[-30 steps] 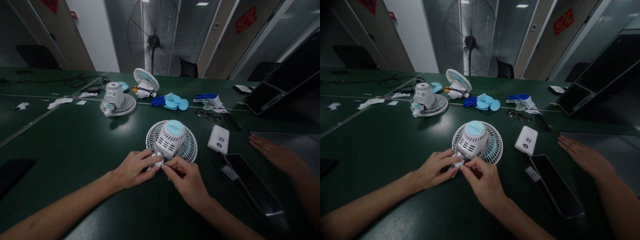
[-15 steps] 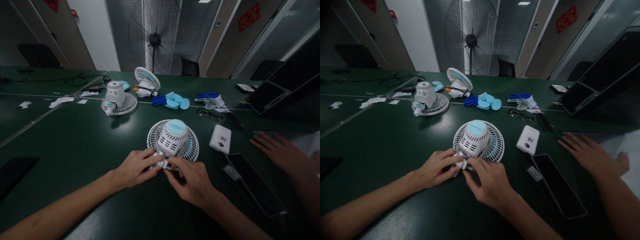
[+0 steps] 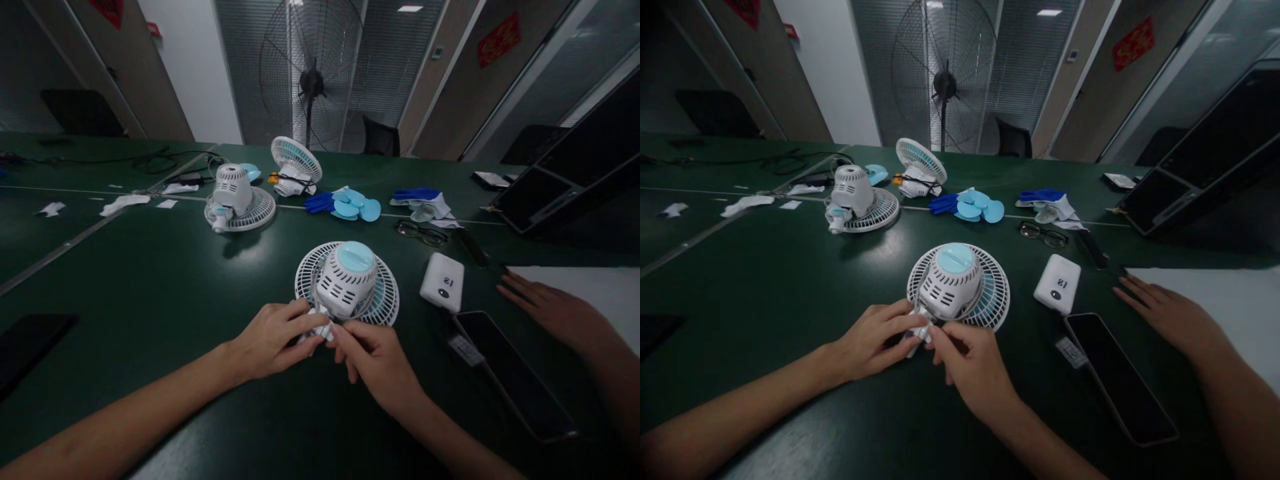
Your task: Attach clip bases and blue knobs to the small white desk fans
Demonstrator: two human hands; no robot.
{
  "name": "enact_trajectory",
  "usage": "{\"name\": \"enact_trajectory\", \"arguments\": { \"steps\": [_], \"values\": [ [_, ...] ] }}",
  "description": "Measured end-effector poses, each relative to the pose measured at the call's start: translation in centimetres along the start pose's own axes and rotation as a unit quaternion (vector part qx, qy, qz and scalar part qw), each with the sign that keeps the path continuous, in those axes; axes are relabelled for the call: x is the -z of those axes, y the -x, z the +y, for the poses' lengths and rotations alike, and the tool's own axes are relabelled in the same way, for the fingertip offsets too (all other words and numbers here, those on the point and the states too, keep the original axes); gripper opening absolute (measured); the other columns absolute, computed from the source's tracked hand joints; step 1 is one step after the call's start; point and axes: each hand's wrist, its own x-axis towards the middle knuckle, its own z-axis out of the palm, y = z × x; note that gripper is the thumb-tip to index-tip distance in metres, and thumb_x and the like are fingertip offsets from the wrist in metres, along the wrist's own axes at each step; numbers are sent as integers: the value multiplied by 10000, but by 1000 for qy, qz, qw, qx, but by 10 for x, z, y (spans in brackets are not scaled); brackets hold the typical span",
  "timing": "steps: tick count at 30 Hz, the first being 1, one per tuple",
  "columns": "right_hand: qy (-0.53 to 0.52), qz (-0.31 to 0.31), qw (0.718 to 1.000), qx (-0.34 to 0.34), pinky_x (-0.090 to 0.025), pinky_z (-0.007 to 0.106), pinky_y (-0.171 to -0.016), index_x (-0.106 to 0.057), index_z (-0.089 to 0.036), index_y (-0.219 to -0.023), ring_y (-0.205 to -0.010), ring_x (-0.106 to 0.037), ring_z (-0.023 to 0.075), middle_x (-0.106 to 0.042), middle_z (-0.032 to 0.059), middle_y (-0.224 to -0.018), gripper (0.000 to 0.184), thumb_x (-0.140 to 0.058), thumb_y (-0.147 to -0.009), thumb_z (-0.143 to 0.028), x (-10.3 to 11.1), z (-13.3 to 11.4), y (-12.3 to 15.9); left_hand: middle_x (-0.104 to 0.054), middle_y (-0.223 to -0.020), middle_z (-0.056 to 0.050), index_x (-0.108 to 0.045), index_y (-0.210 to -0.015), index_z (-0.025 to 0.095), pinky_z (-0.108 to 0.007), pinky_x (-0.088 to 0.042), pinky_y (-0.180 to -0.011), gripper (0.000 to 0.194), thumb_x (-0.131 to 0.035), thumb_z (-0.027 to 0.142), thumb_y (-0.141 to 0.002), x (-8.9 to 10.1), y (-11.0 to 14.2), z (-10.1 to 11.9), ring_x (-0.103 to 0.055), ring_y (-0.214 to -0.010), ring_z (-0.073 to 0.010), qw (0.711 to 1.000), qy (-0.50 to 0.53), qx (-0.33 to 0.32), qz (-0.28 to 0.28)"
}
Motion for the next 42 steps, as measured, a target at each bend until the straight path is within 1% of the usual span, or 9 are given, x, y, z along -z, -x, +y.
{"name": "enact_trajectory", "arguments": {
  "steps": [5,10,19,22,27,31,35,39,42],
  "values": [
    [140,70,974,167,-471,250,-546,-698,-192,-1027,-606,-682,135,-742,7,-808,112,-620,-1008,-270,12,2,-2,-606,-1014,-36,-506,-1350,255,-270,-496,-641,266,-461,304,-1093,1,-1,1,-607,-766,-154,1000,-2,-5,8],
    [247,61,912,322,-526,262,-684,-663,-188,-1182,-802,-748,156,-783,49,-1038,189,-668,-994,-195,24,8,-4,-617,-1015,-41,-509,-1342,241,-269,-506,-650,260,-458,297,-1094,1,-2,2,-617,-781,-155,1000,4,-4,7],
    [29,11,998,51,-421,199,-435,-665,-196,-803,-422,-560,85,-601,-66,-542,301,-562,-1062,-311,9,-3,-2,-636,-1006,-44,-527,-1317,240,-268,-507,-620,245,-441,324,-1104,3,-3,2,-634,-759,-153,1000,-6,-7,18],
    [134,61,974,175,-480,231,-528,-702,-187,-1030,-589,-667,113,-750,3,-829,106,-634,-1012,-265,16,0,-3,-642,-1025,-47,-526,-1318,235,-274,-526,-640,245,-448,317,-1101,2,-3,2,-643,-777,-156,1000,-2,-9,20],
    [307,62,881,354,-547,271,-719,-653,-164,-1255,-899,-761,172,-779,67,-1120,263,-681,-997,-199,30,10,-7,-638,-1029,-54,-523,-1334,227,-274,-542,-645,261,-444,310,-1099,2,-4,3,-640,-781,-156,1000,-6,-12,24],
    [257,66,913,309,-524,266,-680,-696,-180,-1085,-802,-738,149,-772,34,-976,90,-634,-1029,-216,22,7,-7,-628,-979,-43,-543,-1294,219,-261,-531,-621,249,-413,320,-1107,3,-7,5,-624,-740,-144,999,-12,-19,31],
    [109,45,980,161,-473,231,-572,-610,-194,-777,-607,-626,106,-648,-18,-711,293,-543,-1061,-223,10,-1,-4,-623,-979,-39,-541,-1296,224,-265,-522,-628,238,-437,317,-1104,3,-5,4,-634,-764,-153,1000,-14,-16,22],
    [191,60,951,237,-485,247,-599,-677,-179,-1017,-713,-684,132,-725,27,-900,71,-620,-1013,-222,18,1,-3,-614,-975,-35,-540,-1293,224,-264,-513,-625,236,-438,322,-1104,2,-4,4,-628,-753,-152,1000,-16,-14,19],
    [272,65,902,329,-523,250,-682,-660,-172,-1192,-847,-733,150,-757,59,-1065,202,-676,-996,-216,28,6,-5,-619,-990,-39,-539,-1296,226,-260,-515,-626,243,-421,327,-1109,3,-4,4,-629,-763,-152,1000,-14,-11,16]
  ]
}}
